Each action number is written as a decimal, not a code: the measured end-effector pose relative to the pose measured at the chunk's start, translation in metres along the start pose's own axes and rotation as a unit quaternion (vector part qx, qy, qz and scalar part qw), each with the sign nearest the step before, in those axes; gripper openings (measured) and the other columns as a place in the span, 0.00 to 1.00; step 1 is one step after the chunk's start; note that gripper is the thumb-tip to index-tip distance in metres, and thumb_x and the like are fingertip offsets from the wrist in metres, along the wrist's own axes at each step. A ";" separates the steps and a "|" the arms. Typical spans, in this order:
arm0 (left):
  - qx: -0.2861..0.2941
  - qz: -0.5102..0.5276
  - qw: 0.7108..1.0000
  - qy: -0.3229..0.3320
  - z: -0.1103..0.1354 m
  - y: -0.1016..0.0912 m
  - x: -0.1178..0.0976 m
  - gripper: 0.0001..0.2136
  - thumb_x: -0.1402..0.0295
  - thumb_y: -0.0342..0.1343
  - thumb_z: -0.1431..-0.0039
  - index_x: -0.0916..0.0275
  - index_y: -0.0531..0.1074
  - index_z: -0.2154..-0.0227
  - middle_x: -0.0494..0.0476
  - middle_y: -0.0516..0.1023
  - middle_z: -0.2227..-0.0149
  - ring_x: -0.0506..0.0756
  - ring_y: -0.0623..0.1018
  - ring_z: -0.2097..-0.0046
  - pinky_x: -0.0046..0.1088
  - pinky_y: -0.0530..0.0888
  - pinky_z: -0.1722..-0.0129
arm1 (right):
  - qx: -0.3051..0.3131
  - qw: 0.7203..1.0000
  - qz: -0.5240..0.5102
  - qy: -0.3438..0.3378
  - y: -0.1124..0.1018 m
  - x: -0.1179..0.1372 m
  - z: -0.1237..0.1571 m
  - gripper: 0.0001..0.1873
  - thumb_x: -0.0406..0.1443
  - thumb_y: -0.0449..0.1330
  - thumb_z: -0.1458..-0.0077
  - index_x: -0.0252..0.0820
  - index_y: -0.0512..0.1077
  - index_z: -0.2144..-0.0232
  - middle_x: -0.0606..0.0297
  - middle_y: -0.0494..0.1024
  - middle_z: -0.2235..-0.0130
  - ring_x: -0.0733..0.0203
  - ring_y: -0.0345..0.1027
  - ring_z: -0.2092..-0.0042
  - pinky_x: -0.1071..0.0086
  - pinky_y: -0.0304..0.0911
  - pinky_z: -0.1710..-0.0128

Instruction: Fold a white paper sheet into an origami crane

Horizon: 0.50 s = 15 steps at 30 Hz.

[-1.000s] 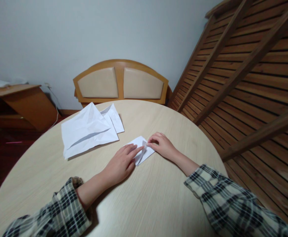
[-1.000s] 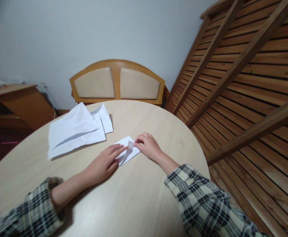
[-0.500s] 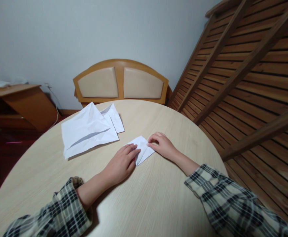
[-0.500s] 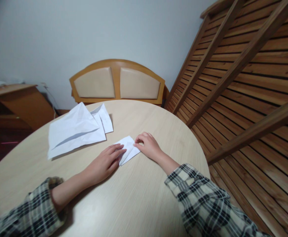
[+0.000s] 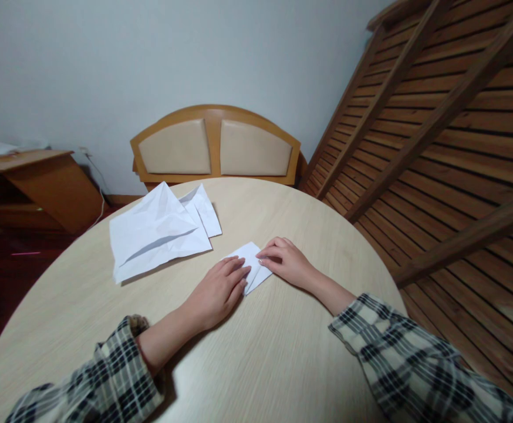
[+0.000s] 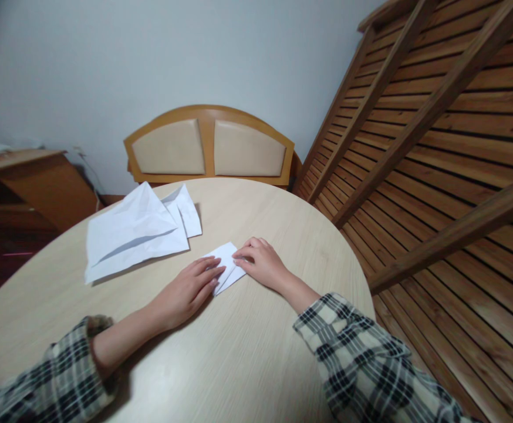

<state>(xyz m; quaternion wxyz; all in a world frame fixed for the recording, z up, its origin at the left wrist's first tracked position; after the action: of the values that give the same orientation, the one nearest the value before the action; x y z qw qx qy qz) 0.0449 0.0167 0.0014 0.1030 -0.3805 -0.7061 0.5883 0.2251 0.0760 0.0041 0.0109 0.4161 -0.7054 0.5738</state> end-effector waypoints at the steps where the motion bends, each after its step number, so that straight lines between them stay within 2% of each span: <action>1: 0.001 0.001 1.000 -0.003 0.000 0.000 0.000 0.18 0.65 0.42 0.29 0.64 0.70 0.44 0.65 0.71 0.41 0.62 0.67 0.37 0.50 0.65 0.37 | -0.001 1.000 0.007 0.003 0.000 0.001 0.000 0.07 0.38 0.64 0.42 0.47 0.80 0.61 0.61 0.75 0.59 0.56 0.67 0.53 0.60 0.61 0.50; 6: -0.012 0.008 1.000 -0.006 0.000 0.001 0.000 0.17 0.63 0.45 0.30 0.63 0.70 0.45 0.65 0.71 0.42 0.62 0.67 0.38 0.51 0.65 0.38 | -0.013 0.999 0.041 0.033 0.004 0.005 0.002 0.12 0.43 0.67 0.47 0.48 0.79 0.61 0.61 0.75 0.58 0.54 0.66 0.53 0.59 0.60 0.51; 9: -0.021 0.009 1.000 -0.009 0.000 0.002 0.002 0.16 0.64 0.49 0.32 0.62 0.70 0.46 0.65 0.71 0.42 0.62 0.68 0.38 0.50 0.66 0.39 | -0.018 0.997 0.054 0.044 0.006 0.008 0.002 0.12 0.44 0.67 0.47 0.48 0.78 0.60 0.61 0.75 0.58 0.53 0.65 0.53 0.59 0.60 0.51; 15: -0.010 0.016 1.000 -0.017 -0.001 0.003 0.003 0.16 0.64 0.50 0.33 0.63 0.70 0.46 0.66 0.70 0.41 0.63 0.68 0.38 0.50 0.65 0.38 | -0.002 0.996 0.065 0.053 0.006 0.012 0.003 0.14 0.44 0.67 0.47 0.47 0.77 0.59 0.61 0.74 0.56 0.52 0.65 0.51 0.59 0.59 0.50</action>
<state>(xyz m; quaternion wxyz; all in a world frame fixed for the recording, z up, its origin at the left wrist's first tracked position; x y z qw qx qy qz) 0.0443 0.0190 -0.0016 0.0773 -0.3827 -0.7073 0.5893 0.2154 0.0666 0.0040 0.0118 0.3386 -0.7301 0.5935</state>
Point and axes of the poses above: each hand's wrist, its own z-axis away from the middle knuckle, its own y-axis out of the palm, x = y × z, the point moved 5 cm from there along -z, towards the middle knuckle
